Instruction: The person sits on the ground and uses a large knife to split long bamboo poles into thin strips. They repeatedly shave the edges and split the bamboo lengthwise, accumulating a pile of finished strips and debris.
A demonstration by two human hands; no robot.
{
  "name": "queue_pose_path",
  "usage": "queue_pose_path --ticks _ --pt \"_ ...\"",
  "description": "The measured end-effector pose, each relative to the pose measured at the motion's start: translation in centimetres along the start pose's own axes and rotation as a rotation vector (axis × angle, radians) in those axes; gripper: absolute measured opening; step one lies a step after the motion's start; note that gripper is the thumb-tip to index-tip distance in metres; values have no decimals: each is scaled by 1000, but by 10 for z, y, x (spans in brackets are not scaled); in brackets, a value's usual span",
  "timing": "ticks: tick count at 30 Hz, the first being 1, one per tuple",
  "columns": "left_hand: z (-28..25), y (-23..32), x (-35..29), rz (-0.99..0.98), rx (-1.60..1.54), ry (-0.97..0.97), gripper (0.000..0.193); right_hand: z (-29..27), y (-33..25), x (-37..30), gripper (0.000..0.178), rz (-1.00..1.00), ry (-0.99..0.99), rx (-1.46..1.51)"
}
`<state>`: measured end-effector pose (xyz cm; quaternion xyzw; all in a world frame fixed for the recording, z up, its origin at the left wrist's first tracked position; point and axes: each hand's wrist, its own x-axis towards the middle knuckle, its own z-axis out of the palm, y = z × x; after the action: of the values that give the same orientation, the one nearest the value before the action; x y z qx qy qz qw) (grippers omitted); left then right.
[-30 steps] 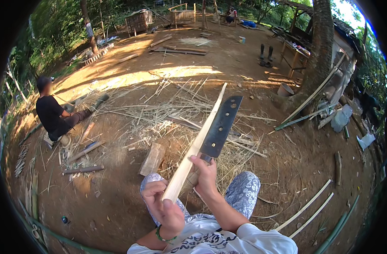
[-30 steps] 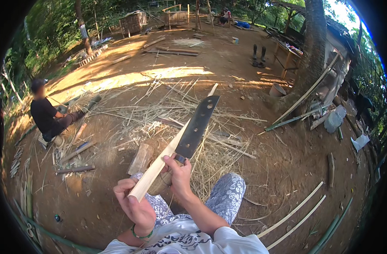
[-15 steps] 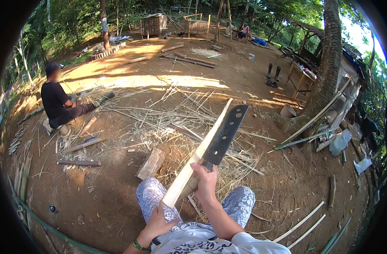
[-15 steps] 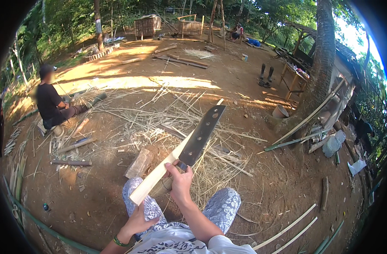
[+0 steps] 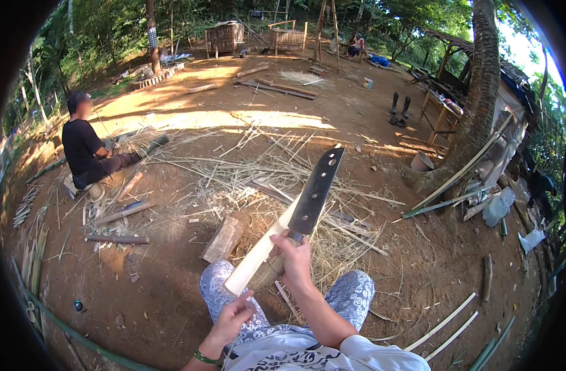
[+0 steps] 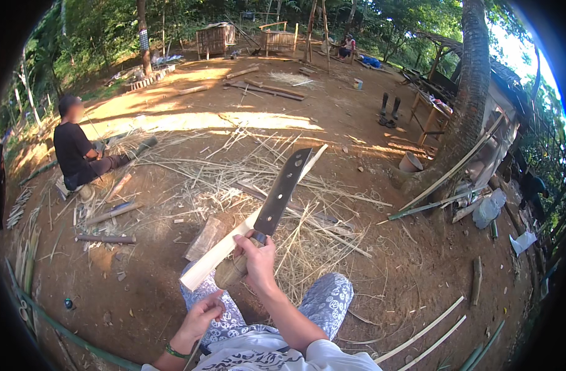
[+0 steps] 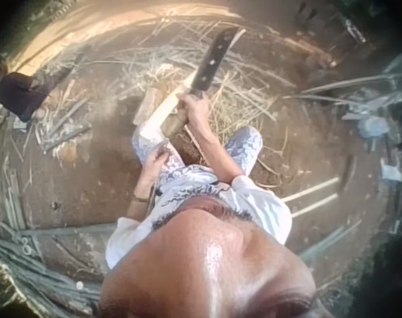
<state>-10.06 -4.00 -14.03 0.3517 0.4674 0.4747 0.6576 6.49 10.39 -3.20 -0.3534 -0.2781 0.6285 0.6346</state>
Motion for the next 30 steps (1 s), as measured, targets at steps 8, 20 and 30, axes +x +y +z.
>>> queue_pose_path --ticks 8,20,30 --pt "-15 145 68 910 551 395 45 -2 -11 -5 20 -58 46 13" --pt "33 142 116 573 466 96 59 -15 -10 -11 21 -78 93 25" --pt "95 98 28 509 -366 -186 107 -9 -5 -10 19 -73 40 2"
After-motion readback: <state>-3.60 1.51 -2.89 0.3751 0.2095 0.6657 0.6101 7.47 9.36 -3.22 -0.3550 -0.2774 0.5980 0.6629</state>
